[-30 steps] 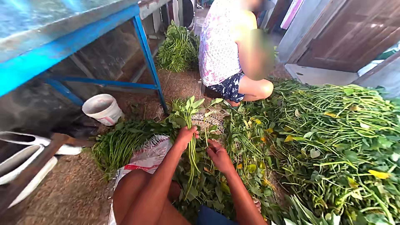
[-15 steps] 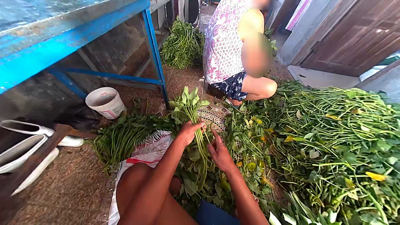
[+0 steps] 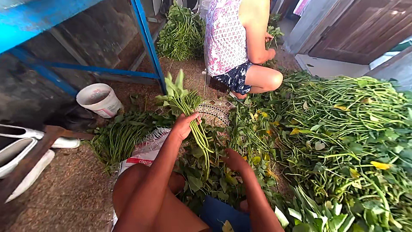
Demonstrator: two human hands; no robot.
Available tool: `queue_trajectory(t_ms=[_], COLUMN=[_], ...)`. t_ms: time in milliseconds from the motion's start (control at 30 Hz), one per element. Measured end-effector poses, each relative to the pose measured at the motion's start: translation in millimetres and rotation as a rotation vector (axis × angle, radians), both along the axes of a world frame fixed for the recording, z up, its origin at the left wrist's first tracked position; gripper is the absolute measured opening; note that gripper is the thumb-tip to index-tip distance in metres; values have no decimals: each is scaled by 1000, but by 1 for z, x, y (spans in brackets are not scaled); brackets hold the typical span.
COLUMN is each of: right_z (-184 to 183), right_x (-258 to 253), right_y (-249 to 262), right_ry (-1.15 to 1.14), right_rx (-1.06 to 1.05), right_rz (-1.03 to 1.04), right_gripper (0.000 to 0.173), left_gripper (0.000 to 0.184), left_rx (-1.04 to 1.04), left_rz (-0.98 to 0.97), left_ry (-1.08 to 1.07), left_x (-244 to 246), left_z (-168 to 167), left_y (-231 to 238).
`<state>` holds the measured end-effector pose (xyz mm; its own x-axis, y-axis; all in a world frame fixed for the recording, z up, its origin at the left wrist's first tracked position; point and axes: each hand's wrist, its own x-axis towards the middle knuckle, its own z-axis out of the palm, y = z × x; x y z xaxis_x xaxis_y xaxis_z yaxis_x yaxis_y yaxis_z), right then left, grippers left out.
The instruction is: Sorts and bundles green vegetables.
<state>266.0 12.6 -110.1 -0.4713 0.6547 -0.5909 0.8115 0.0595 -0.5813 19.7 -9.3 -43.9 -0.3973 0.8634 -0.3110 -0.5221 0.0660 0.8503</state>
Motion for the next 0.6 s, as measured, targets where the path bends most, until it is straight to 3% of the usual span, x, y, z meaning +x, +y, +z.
queue_trajectory(t_ms=[67,167,267,433,533,600], right_z=[23,45,35,-80,-151,-169], right_x=[6,9,17,36,53,58], right_y=[13,44,88,126,113,96], right_ry=[200,636,776,485,254,58], right_rx=[38,38,72,-10,-52,-17], right_rz=[-104,-391,-648,-810,-830,-835], right_gripper=[50,39,35,39,40,41], left_gripper=[13,23,34,22,19,19], left_rx=[-16,-25,36,12,-93,-152], left_rz=[-74,-180,-177,-102,-108,-102], left_ry=[26,49,57,-10,2,30], left_x=[8,19,18,12,11,11], left_z=[-4,-7,-1,3,3,4], left_y=[-1,-6,-6,-4,-1,2])
